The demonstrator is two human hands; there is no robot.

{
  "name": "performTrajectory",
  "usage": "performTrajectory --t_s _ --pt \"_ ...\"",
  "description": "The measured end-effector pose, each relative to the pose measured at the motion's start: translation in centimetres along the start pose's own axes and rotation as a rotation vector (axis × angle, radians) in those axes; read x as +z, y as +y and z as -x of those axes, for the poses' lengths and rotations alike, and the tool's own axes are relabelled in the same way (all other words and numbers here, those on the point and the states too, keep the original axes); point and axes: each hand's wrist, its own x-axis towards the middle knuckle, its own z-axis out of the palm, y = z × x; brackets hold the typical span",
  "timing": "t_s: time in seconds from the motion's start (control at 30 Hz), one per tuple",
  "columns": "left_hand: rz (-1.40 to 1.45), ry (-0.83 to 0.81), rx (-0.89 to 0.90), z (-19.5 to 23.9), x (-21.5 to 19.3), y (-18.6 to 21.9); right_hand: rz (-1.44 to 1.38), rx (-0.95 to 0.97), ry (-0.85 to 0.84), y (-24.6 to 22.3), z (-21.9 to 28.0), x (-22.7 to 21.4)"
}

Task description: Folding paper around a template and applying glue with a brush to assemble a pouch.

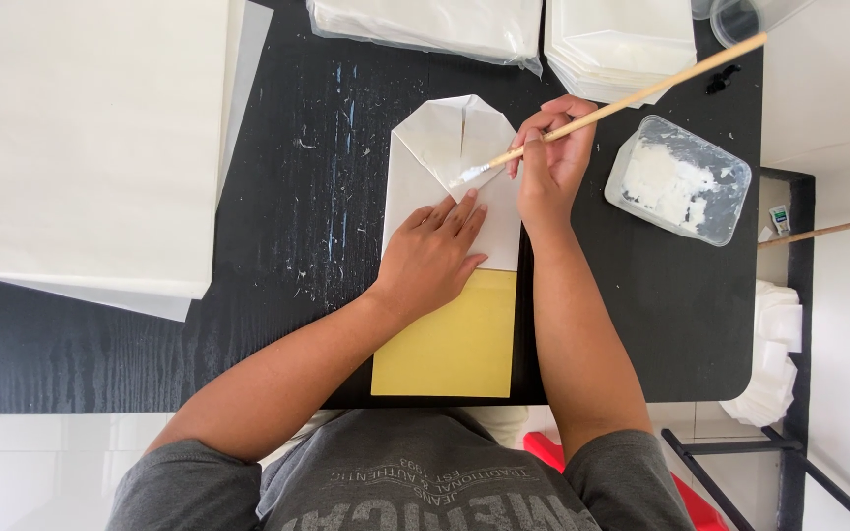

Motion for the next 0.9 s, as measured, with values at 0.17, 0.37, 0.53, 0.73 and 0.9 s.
performTrajectory --t_s 0.17,0.37,0.53,0.73,0.9 --pt "-0.022 0.003 0.024 0.1 -0.1 0.1 0.006 -0.001 -0.075 0.7 0.2 -0.2" --pt "-0.054 -0.045 0.061 0.1 -0.8 0.2 0.004 0.014 -0.069 0.1 0.3 -1.0" --pt "-0.063 -0.065 0.074 0.2 -1.3 0.3 0.012 0.033 -0.081 -0.2 0.2 -0.6" --pt "-0.072 -0.119 0.094 0.2 -1.2 0.3 0.029 0.034 -0.032 -0.6 0.1 -0.6" --pt "-0.058 -0.084 0.087 0.4 -0.9 0.3 0.043 0.074 -0.071 -0.3 0.3 -0.7"
